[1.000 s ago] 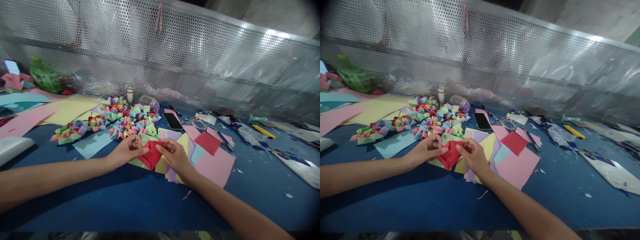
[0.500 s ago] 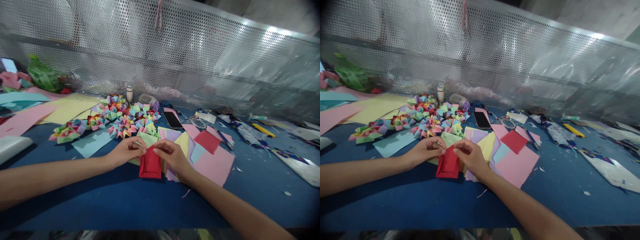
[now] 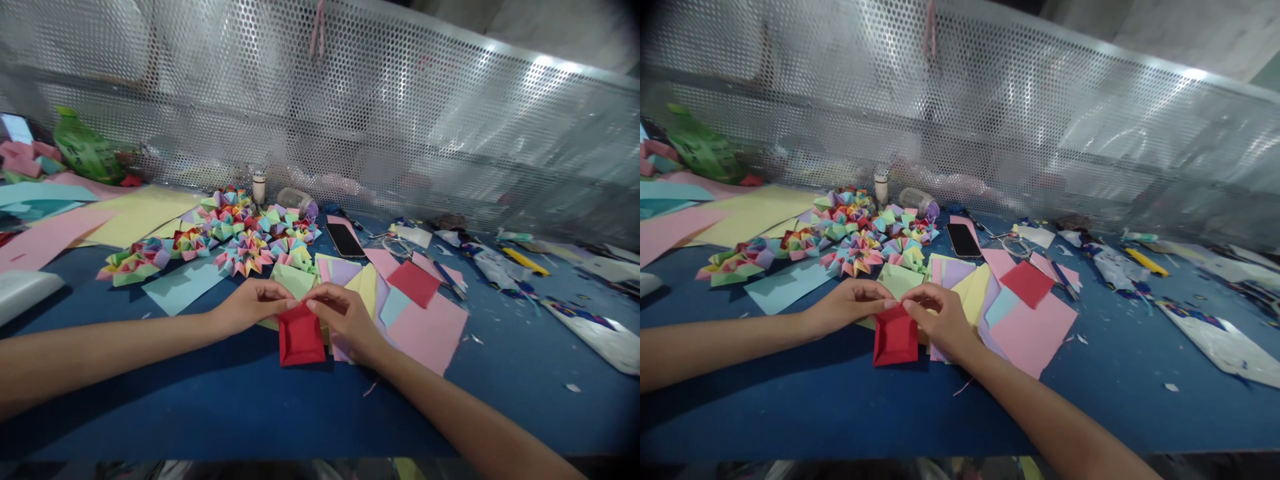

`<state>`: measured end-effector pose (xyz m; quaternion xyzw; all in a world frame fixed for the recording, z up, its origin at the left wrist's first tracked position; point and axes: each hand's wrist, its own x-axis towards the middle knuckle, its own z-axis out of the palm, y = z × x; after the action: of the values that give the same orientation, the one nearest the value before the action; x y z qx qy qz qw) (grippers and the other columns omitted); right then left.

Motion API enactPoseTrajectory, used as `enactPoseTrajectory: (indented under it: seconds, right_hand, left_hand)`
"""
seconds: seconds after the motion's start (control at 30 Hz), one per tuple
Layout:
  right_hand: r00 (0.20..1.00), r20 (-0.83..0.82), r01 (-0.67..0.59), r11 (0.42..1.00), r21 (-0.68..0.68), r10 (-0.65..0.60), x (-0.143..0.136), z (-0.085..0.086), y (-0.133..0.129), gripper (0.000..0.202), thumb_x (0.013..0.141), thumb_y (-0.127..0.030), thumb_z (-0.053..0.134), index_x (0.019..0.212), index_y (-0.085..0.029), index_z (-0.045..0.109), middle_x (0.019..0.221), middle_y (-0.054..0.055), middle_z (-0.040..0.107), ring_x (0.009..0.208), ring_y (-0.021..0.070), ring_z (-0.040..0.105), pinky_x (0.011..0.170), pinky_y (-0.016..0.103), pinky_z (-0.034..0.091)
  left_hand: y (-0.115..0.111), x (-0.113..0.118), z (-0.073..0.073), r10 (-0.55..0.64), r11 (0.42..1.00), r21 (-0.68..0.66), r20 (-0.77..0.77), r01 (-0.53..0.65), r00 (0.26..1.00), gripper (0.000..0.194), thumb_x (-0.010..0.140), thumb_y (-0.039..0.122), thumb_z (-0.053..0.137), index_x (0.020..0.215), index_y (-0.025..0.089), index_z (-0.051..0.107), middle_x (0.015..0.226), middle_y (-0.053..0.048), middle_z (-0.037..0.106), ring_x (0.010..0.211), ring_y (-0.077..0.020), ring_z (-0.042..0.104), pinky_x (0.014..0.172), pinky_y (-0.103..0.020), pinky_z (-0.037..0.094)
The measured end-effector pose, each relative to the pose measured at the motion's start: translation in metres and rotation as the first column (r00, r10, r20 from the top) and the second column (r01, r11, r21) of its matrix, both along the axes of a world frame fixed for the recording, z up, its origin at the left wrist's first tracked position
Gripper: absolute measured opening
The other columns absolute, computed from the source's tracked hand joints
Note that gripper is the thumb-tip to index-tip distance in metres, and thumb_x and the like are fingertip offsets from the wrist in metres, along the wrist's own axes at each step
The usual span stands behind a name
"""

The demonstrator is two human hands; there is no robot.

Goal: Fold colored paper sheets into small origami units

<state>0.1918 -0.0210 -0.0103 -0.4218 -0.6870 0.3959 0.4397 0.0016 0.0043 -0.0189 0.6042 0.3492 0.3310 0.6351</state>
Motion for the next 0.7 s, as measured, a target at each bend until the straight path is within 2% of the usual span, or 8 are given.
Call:
enactPoseTrajectory:
  seconds: [0.23, 0.43, 0.57, 0.7]
  right_hand:
    - [0.999, -0.045, 0.021, 0.999, -0.040, -0.023, 0.0015, -0.0080, 0.0035, 0.017, 0.073, -0.029, 0.069, 0.081, -0.019, 0.058, 0.077, 0.001, 0.063, 0.074, 0.0131, 0.062, 0.069, 0.024, 0.050]
    - [0.997, -0.074, -0.006, 0.999, -0.041, 0.003, 0.0017, -0.0075, 0.0041, 0.015, 0.074, -0.027, 0.068, 0.080, -0.019, 0.057, 0.076, 0.000, 0.064, 0.072, 0.0122, 0.062, 0.067, 0.024, 0.049]
    - [0.997, -0.079, 0.000, 0.998, -0.062, -0.005, 0.0007, -0.0066, 0.0036, 0.017, 0.072, -0.027, 0.069, 0.080, -0.019, 0.056, 0.076, 0.000, 0.063, 0.072, 0.0123, 0.062, 0.067, 0.025, 0.049]
    - [0.997, -0.068, -0.023, 0.997, -0.071, 0.019, -0.0002, -0.0043, 0.0020, 0.019, 0.071, -0.027, 0.070, 0.080, -0.018, 0.056, 0.077, 0.001, 0.063, 0.073, 0.0123, 0.062, 0.068, 0.025, 0.050]
  left_hand:
    - [0.0015, -0.0009, -0.0028, 0.012, 0.999, 0.041, 0.013, -0.012, 1.000, 0.012, 0.071, 0.024, 0.071, 0.076, 0.014, 0.068, 0.071, 0.000, 0.069, 0.065, -0.0091, 0.062, 0.061, -0.015, 0.048]
    - [-0.0002, 0.0003, 0.0018, 0.013, 1.000, 0.008, -0.035, -0.012, 0.999, 0.023, 0.080, 0.034, 0.061, 0.075, 0.013, 0.067, 0.065, 0.001, 0.065, 0.061, -0.0096, 0.060, 0.059, -0.017, 0.047]
    - [0.0000, 0.0000, 0.0018, -0.025, 0.997, 0.074, -0.081, 0.031, 0.996, 0.020, 0.077, 0.031, 0.065, 0.076, 0.011, 0.068, 0.071, -0.002, 0.068, 0.066, -0.0116, 0.061, 0.061, -0.018, 0.046]
    - [0.0004, -0.0004, 0.0011, -0.016, 0.998, 0.064, -0.090, 0.022, 0.996, 0.017, 0.076, 0.028, 0.065, 0.077, 0.011, 0.069, 0.072, -0.003, 0.071, 0.065, -0.0121, 0.063, 0.061, -0.019, 0.047]
